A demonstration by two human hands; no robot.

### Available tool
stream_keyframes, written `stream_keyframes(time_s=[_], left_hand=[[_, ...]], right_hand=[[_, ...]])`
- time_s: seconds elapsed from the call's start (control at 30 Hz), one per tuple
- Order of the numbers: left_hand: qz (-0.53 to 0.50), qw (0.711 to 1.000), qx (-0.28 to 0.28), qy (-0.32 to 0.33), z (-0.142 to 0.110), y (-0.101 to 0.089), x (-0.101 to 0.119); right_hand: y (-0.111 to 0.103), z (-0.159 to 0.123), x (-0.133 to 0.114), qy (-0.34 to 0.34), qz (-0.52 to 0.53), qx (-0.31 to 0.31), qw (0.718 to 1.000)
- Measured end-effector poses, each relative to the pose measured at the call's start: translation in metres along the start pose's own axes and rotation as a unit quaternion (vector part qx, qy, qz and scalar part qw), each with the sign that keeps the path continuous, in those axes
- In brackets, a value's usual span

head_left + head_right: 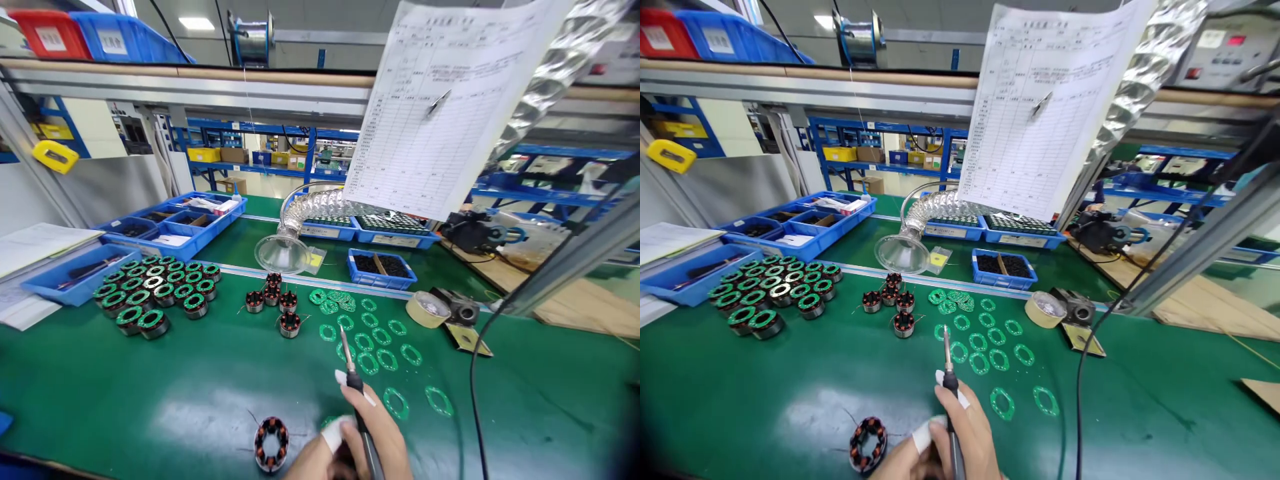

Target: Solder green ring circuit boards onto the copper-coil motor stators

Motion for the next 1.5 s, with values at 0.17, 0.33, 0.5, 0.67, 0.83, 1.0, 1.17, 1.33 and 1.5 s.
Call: stream_keyframes(time_s=[0.17, 0.33, 0.5, 0.67, 0.83, 1.0, 1.17, 1.33, 1.5], left_hand=[[-0.061, 0.998, 0.015, 0.005, 0.007, 0.002, 0.018], [-0.185, 0.980, 0.067, 0.002, 0.010, -0.012, 0.056], [-0.266, 0.956, 0.113, 0.048, 0.013, -0.062, 0.080], [-0.309, 0.942, 0.121, 0.041, 0.022, -0.088, 0.062], [-0.318, 0.941, 0.115, 0.012, 0.026, -0.084, 0.052], [-0.330, 0.937, 0.117, 0.011, 0.027, -0.087, 0.051], [-0.339, 0.934, 0.116, -0.001, 0.028, -0.087, 0.048], [-0.346, 0.931, 0.116, -0.008, 0.029, -0.087, 0.048], [-0.337, 0.934, 0.121, -0.017, 0.029, -0.088, 0.045]], right_hand=[[-0.013, 0.029, -0.033, -0.097, -0.023, -0.038, 0.994], [-0.018, 0.051, -0.043, -0.097, 0.007, -0.071, 0.993], [-0.010, 0.065, 0.006, -0.132, -0.048, -0.128, 0.982], [0.027, 0.103, 0.123, 0.094, -0.153, -0.254, 0.950], [0.094, 0.128, 0.171, 0.109, -0.165, -0.380, 0.904], [0.143, 0.131, 0.190, 0.104, -0.169, -0.489, 0.849], [0.160, 0.126, 0.199, 0.102, -0.191, -0.556, 0.803], [0.166, 0.124, 0.204, 0.109, -0.223, -0.578, 0.778], [0.166, 0.124, 0.210, 0.116, -0.248, -0.590, 0.760]])
Point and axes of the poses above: each hand's wrist, its own z-axis towards the middle knuckle, its own y-axis out of the palm, x = y × z, the point moved 8 cm from there along z, towards the middle knuckle, and after that the axes turned 5 degrees about x, right-handed, at the moved point
